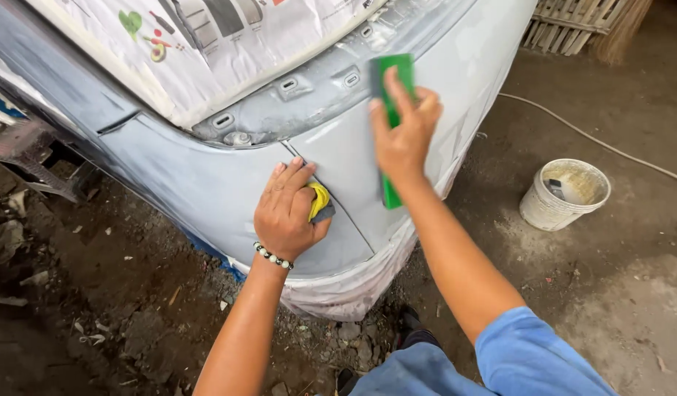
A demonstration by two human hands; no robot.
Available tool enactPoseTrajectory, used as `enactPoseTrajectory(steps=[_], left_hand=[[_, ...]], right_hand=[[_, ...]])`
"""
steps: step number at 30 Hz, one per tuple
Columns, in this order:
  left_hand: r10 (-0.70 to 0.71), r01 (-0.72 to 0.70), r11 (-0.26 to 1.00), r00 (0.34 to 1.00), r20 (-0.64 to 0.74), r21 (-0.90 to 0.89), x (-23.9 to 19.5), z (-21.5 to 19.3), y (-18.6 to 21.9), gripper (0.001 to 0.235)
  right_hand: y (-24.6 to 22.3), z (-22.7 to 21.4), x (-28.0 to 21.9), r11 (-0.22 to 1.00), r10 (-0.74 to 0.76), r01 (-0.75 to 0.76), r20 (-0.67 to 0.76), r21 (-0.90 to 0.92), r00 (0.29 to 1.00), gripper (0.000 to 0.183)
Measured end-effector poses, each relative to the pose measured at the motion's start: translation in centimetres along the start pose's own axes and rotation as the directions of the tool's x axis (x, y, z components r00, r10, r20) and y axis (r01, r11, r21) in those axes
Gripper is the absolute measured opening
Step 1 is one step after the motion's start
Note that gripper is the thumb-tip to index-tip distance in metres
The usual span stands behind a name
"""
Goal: The recorder is sanding and cleaning the surface of a car body using a sanding block, sandpaper, and water.
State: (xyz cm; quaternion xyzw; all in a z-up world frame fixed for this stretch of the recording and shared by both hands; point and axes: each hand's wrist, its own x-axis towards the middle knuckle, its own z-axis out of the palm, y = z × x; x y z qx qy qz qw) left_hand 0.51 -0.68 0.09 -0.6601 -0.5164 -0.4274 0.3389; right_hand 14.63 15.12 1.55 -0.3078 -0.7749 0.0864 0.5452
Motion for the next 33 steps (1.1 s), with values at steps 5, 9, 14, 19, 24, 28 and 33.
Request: enactPoseTrajectory(steps=[5, 9, 14, 19, 24, 28, 33], left_hand=[[-0.035, 0.035, 0.999, 0.998, 0.043, 0.010, -0.1, -0.1, 0.6, 0.018], [-0.014, 0.013, 0.999, 0.999, 0.033, 0.035, 0.5, 0.0, 0.4, 0.018], [-0.033, 0.032, 0.999, 0.998, 0.057, 0.023, -0.1, 0.2, 0.5, 0.018], [-0.093, 0.086, 0.989, 0.994, 0.059, 0.118, 1.2, 1.8, 2.0, 0.021], [-0.122, 0.096, 0.988, 0.964, 0.235, 0.119, 4.5, 5.3, 4.5, 0.023], [-0.120, 0.106, 0.992, 0.957, 0.263, 0.066, 7.6, 8.4, 4.9, 0.023], [-0.088, 0.078, 0.996, 0.936, 0.342, 0.042, 9.3, 11.3, 4.9, 0.027]], right_hand=[[2.8, 0.3, 0.9, 0.998, -0.064, 0.065, 0.074, -0.013, 0.995, 0.057], [3.4, 0.0, 1.3, 0.986, 0.161, -0.161, 0.013, 0.048, 0.987, 0.054], [3.3, 0.1, 1.2, 0.993, -0.075, 0.068, 0.066, 0.098, 0.995, 0.057], [5.5, -0.9, 2.7, 0.993, 0.073, -0.074, 0.010, 0.092, 0.997, 0.054], [11.3, -1.0, 6.3, 0.997, 0.024, -0.027, 0.031, 0.078, 0.999, 0.055], [13.4, -1.4, 7.4, 0.985, 0.169, -0.168, -0.027, 0.045, 0.985, 0.053], [15.8, -1.5, 6.5, 0.999, 0.023, -0.022, -0.029, 0.040, 0.999, 0.052]])
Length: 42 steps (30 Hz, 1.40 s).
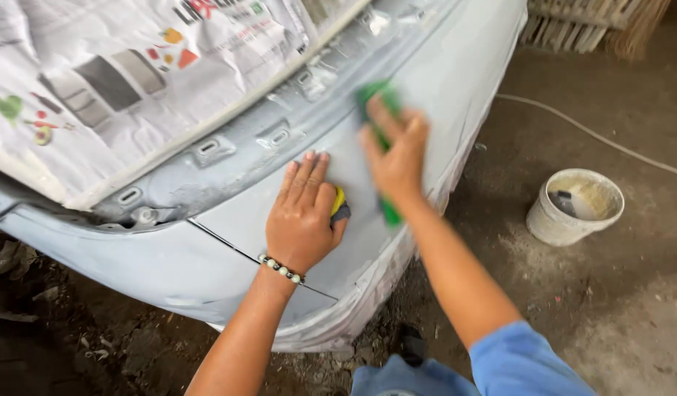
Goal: The recorder is sanding and cleaning the surface of a car body using a sanding block, sandpaper, and water.
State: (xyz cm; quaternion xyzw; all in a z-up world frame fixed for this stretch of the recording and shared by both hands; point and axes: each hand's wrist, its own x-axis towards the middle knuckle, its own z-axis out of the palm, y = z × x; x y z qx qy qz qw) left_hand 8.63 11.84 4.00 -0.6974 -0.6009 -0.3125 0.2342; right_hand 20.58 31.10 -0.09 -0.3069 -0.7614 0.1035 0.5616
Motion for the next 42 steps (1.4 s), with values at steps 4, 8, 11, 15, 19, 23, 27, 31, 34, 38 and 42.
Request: enactPoseTrajectory(steps=[4, 8, 11, 15, 19, 23, 27, 31, 34, 38, 42], left_hand=[[0.028, -0.029, 1.000, 0.998, -0.051, -0.011, -0.7, 0.3, -0.7, 0.026], [-0.099, 0.085, 0.981, 0.992, -0.073, -0.175, -2.1, -1.4, -1.3, 0.037], [-0.006, 0.015, 0.997, 0.992, -0.127, 0.070, -2.0, -3.7, -1.4, 0.050], [-0.019, 0.051, 0.962, 0.993, -0.120, 0.268, -3.3, -3.8, -1.8, 0.036], [0.024, 0.003, 0.977, 0.992, -0.124, 0.215, -2.8, -4.6, -1.5, 0.040], [0.063, -0.043, 0.980, 0.993, -0.095, 0.195, -2.7, -4.8, -1.3, 0.046], [0.029, -0.016, 0.964, 0.999, -0.045, 0.266, -1.6, -4.1, -2.0, 0.054], [-0.022, 0.031, 0.982, 0.999, -0.047, 0.184, -2.8, -3.7, -2.8, 0.050], [-0.085, 0.080, 0.996, 0.982, -0.168, -0.039, -2.3, -3.6, -3.2, 0.051], [-0.226, 0.101, 0.943, 0.892, -0.391, -0.316, -4.1, -3.3, -3.4, 0.038], [-0.073, 0.069, 0.997, 0.976, -0.203, -0.028, -3.1, -3.8, -2.4, 0.035]], right_hand=[[-1.1, -1.0, -0.4, 0.968, 0.249, -0.250, -0.021, -0.020, 0.968, 0.051], [-4.1, -0.6, -5.6, 0.999, 0.036, -0.039, 0.079, 0.031, 0.996, 0.056], [-2.2, -0.6, -4.1, 0.992, 0.078, -0.085, 0.079, 0.092, 0.994, 0.055], [-6.2, -0.9, -7.0, 0.987, 0.152, -0.155, 0.065, 0.044, 0.986, 0.054], [-4.6, -0.3, -8.9, 0.995, 0.034, -0.039, 0.060, 0.096, 0.998, 0.053], [-2.5, -0.2, -8.0, 0.936, 0.345, -0.342, -0.023, 0.083, 0.938, 0.052], [-5.3, 0.5, -12.0, 0.961, 0.257, -0.254, -0.015, 0.111, 0.966, 0.055], [-2.2, 0.2, -9.7, 0.904, 0.404, -0.407, 0.049, 0.132, 0.913, 0.054], [-7.1, 0.4, -13.0, 0.941, 0.271, -0.277, 0.061, 0.196, 0.961, 0.064], [-8.8, -0.2, -14.5, 0.991, -0.043, 0.033, 0.074, 0.132, 0.996, 0.059], [-4.3, -0.1, -11.0, 0.962, 0.225, -0.220, -0.011, 0.159, 0.974, 0.056]])
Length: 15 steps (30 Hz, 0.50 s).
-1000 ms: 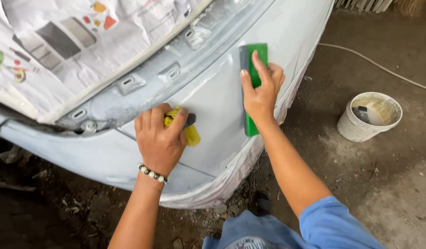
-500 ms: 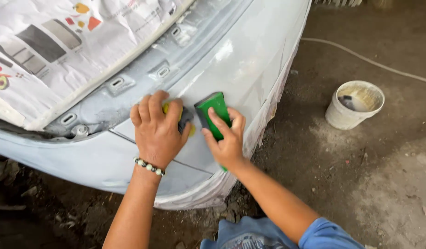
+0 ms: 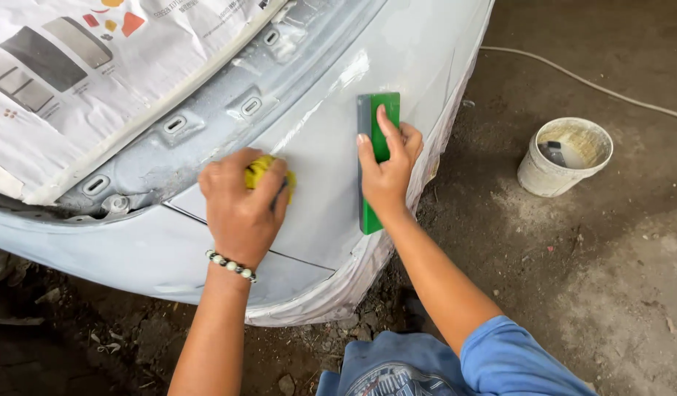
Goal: The recorder is sanding and cleaning the surface of a car body using a sanding block, sandpaper, and water.
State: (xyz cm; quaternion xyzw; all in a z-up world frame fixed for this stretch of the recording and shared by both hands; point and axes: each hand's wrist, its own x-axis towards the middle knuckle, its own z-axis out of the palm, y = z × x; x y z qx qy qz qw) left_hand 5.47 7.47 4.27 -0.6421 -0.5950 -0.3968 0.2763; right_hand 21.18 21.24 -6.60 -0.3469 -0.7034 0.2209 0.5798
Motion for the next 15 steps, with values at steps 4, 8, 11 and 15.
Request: enactPoseTrajectory(steps=[4, 8, 11, 15], left_hand=[[0.104, -0.128, 0.952, 0.990, 0.101, 0.277, 2.3, 1.8, 1.5, 0.038], [0.097, -0.157, 0.947, 0.971, 0.218, 0.279, 4.2, 2.8, 2.4, 0.059], [0.138, -0.207, 0.947, 0.952, 0.272, 0.247, 6.1, 5.9, 2.5, 0.041], [0.199, -0.262, 0.919, 0.954, 0.225, 0.296, 10.2, 11.8, 2.8, 0.024]], right_hand=[[1.0, 0.8, -1.6, 0.995, -0.097, 0.096, 0.059, 0.023, 0.994, 0.059], [6.2, -0.9, 4.8, 0.994, 0.112, -0.112, 0.004, -0.014, 0.994, 0.054], [6.8, -2.2, 6.7, 0.957, 0.285, -0.288, -0.074, -0.032, 0.956, 0.053], [8.2, -2.3, 6.7, 0.995, 0.096, -0.097, -0.036, -0.021, 0.995, 0.053]])
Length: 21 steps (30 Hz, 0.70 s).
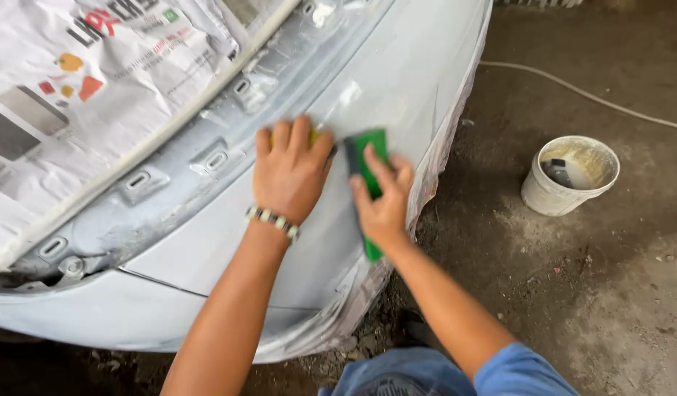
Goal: The recorder is sanding and cleaning the surface of a car body using a sanding block, sandpaper, and water.
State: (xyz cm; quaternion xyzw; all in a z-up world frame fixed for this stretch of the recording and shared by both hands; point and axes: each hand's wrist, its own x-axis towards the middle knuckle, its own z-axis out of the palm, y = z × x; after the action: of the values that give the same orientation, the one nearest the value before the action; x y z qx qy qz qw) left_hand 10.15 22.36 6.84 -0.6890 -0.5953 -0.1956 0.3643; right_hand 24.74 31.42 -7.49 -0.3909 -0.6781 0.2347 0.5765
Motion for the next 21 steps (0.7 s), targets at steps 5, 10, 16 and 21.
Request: enactPoseTrajectory(steps=[5, 10, 16, 21], left_hand=[[0.011, -0.012, 0.999, 1.000, -0.030, -0.036, 5.2, 5.6, 2.1, 0.014], [0.075, -0.077, 0.997, 0.996, -0.042, -0.033, 9.0, 9.3, 2.8, 0.015], [0.107, -0.109, 0.987, 0.994, -0.023, -0.115, 13.3, 13.8, 3.1, 0.017], [0.031, -0.014, 0.926, 0.999, 0.039, -0.376, 13.6, 12.6, 2.8, 0.027]], right_hand=[[1.9, -1.1, 3.5, 0.992, 0.119, -0.120, -0.054, -0.029, 0.991, 0.052], [4.6, -1.7, 4.8, 0.996, -0.080, 0.079, -0.014, -0.030, 0.997, 0.053], [2.7, -2.2, 3.9, 0.997, -0.068, 0.067, -0.028, -0.037, 0.997, 0.053], [5.8, -1.8, 7.7, 1.000, 0.016, -0.017, -0.012, -0.013, 1.000, 0.054]])
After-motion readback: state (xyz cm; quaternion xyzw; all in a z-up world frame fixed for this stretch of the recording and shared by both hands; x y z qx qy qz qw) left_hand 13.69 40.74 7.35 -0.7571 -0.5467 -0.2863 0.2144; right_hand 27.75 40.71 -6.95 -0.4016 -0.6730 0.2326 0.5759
